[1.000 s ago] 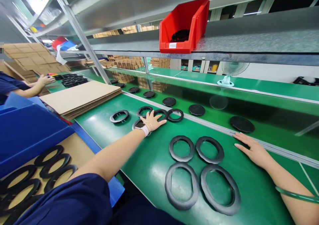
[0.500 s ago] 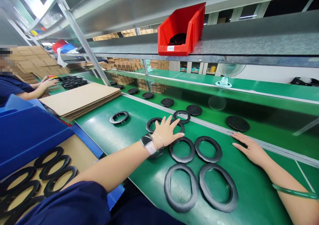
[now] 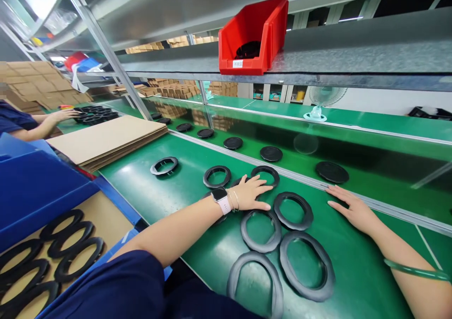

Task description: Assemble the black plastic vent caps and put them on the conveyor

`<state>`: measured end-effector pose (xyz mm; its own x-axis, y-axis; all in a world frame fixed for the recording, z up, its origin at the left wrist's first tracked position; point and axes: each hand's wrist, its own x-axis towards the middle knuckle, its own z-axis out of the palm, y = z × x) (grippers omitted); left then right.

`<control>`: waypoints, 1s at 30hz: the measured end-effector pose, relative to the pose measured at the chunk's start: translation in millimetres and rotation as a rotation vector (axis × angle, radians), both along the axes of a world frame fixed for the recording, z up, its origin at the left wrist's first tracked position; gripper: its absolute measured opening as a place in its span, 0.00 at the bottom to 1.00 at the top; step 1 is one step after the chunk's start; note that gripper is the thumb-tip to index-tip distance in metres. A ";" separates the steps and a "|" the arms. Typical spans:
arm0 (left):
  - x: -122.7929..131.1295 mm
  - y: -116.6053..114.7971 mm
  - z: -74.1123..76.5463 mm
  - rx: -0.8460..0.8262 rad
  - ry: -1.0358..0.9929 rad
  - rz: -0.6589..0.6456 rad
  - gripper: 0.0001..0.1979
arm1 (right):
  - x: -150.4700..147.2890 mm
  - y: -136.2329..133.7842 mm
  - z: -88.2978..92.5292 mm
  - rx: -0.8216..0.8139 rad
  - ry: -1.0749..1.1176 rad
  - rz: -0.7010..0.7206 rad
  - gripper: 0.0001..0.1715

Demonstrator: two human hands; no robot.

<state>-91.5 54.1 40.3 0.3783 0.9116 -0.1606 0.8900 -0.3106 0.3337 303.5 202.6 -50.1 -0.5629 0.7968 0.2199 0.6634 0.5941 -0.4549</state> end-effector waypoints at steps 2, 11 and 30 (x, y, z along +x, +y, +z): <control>-11.8 -9.5 8.2 0.038 0.005 -0.026 0.39 | 0.7 0.7 -1.0 -0.008 -0.001 0.002 0.36; -198.0 -43.9 24.6 0.386 0.207 0.877 0.37 | 0.9 -0.4 0.8 -0.003 -0.005 -0.003 0.35; -150.0 -86.6 -48.3 0.315 -0.077 0.607 0.32 | 2.2 0.5 -0.5 0.015 -0.009 0.011 0.35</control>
